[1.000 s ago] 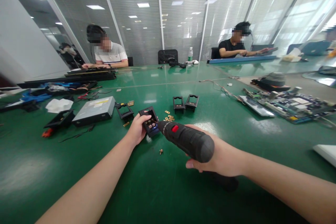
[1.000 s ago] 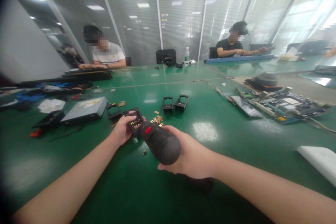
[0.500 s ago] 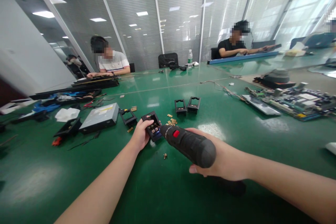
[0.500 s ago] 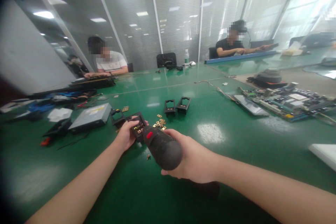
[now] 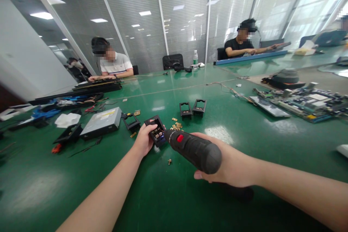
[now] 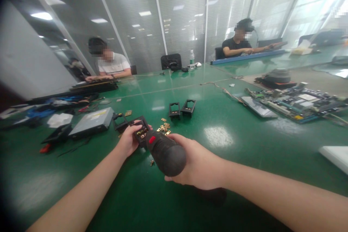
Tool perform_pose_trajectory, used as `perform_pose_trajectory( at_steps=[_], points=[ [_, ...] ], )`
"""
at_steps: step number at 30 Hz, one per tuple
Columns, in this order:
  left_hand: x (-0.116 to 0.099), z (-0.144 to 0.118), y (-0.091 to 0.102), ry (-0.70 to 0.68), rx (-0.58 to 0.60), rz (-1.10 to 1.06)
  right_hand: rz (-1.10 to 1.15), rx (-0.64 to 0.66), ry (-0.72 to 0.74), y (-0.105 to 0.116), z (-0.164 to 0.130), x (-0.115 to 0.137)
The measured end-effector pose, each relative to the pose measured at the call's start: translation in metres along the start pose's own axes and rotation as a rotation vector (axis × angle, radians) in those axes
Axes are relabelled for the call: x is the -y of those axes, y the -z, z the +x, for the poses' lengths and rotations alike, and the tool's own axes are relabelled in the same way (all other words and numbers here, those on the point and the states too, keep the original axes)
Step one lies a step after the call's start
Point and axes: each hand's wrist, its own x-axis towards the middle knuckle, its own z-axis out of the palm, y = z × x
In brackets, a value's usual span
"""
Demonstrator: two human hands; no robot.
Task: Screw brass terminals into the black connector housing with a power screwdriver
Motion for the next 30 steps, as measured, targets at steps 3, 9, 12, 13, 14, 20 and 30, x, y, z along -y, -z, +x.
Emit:
perform_pose_trajectory(
  at_steps=[3,9,12,13,14,20,30],
  points=[
    [0.0004,0.0003,0.0,-0.006,0.001,0.001,-0.005,-0.007,0.014,-0.001,-0.0009,-0.0003],
    [0.001,0.0009,0.0004,-0.005,0.004,0.018,0.066,-0.003,-0.005,-0.0013,-0.0002,-0.0033],
    [0.0012,0.0004,0.0,-0.012,0.015,0.022,0.109,0.015,-0.042,-0.0011,0.0006,-0.0035],
    [0.0012,0.0002,-0.0002,-0.015,0.017,0.023,0.126,0.021,-0.053,-0.0012,0.0009,-0.0033],
    [0.0012,0.0,-0.0004,-0.017,0.016,0.023,0.137,0.029,-0.06,-0.0012,0.0011,-0.003],
    [0.0007,-0.0005,-0.001,-0.015,0.003,0.022,0.096,0.036,-0.022,-0.0016,0.0009,-0.0035],
    [0.001,0.0001,-0.0016,-0.016,0.008,0.026,0.148,0.035,-0.01,-0.0024,0.0,-0.0031]
  ],
)
